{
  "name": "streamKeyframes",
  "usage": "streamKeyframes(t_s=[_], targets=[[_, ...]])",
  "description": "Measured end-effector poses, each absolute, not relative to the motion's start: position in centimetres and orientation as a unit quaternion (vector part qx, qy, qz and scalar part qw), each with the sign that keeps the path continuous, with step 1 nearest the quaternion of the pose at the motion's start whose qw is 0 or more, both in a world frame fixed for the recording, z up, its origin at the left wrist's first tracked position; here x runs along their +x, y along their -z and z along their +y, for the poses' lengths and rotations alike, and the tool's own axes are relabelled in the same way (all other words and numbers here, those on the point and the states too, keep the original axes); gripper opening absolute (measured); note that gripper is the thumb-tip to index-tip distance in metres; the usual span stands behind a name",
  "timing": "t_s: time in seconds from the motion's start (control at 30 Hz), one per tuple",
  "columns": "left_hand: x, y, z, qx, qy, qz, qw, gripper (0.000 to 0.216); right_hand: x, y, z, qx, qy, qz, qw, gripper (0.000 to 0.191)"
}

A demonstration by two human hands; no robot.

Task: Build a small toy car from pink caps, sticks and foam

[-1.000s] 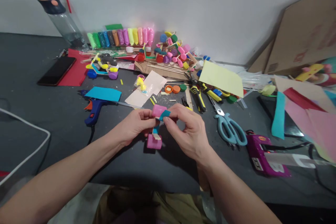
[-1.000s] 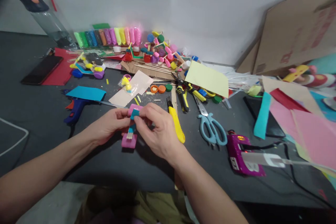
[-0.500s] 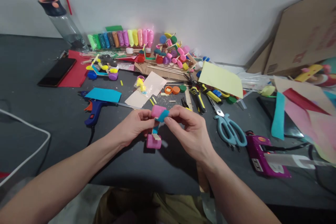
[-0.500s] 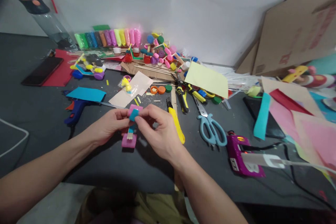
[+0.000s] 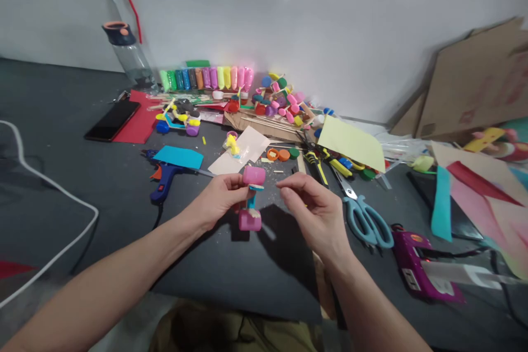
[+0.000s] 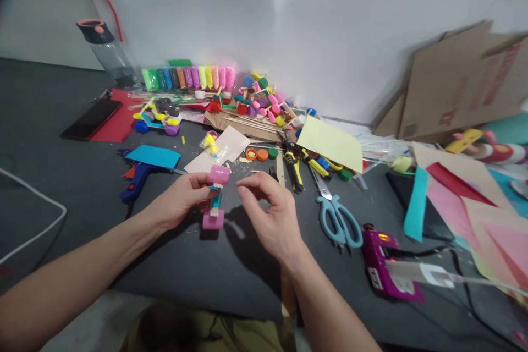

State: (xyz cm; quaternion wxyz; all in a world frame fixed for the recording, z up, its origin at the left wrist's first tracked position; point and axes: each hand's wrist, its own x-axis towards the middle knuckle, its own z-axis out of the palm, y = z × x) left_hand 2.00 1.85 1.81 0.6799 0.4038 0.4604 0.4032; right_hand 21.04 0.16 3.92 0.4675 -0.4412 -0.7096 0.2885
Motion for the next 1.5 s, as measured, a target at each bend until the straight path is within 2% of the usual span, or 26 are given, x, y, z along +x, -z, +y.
streamKeyframes(t_s=[0.07, 0.23, 0.43, 0.57, 0.7, 0.9, 1.0, 1.1, 1.3, 1.5], targets=[[1.9, -1.9, 1.9, 0.410, -0.410, 0.456, 0.675, 0.036, 20.7, -4.4, -0.1, -0.434, -0.276, -0.730, 0.450, 0.009], [1.8, -2.1, 1.7, 0.427, -0.411, 0.449, 0.669, 0.032, 20.1, -5.1, -0.6, -0.384, -0.135, -0.824, 0.395, 0.028], [2.0, -1.3, 1.8, 0.446, -0.382, 0.452, 0.671, 0.022, 20.2, -4.8, 0.1, -0.367, -0.067, -0.860, 0.347, 0.017], [2.2, -0.5, 1.9, 0.462, -0.349, 0.453, 0.678, 0.017, 20.4, -4.0, 0.7, -0.364, -0.077, -0.871, 0.320, 0.007], [2.1, -0.2, 2.1, 0.481, -0.311, 0.448, 0.687, 0.021, 20.7, -3.1, 1.1, -0.370, -0.097, -0.871, 0.309, 0.009], [1.5, -0.5, 2.4, 0.523, -0.353, 0.459, 0.625, 0.050, 21.6, -2.3, 2.1, -0.371, -0.144, -0.866, 0.302, 0.010], [1.3, -0.6, 2.6, 0.576, -0.378, 0.439, 0.576, 0.056, 22.0, -2.2, 2.5, -0.363, -0.176, -0.865, 0.297, 0.009], [1.1, -0.7, 2.6, 0.629, -0.354, 0.415, 0.554, 0.053, 22.1, -1.9, 2.6, -0.351, -0.212, -0.862, 0.297, 0.011], [1.0, -0.4, 2.8, 0.681, -0.314, 0.413, 0.517, 0.030, 22.1, -2.0, 2.5, -0.357, -0.279, -0.831, 0.322, 0.018], [0.8, -0.4, 2.8, 0.715, -0.282, 0.424, 0.480, 0.031, 23.3, -2.7, 2.7, -0.488, -0.297, -0.712, 0.408, 0.025]])
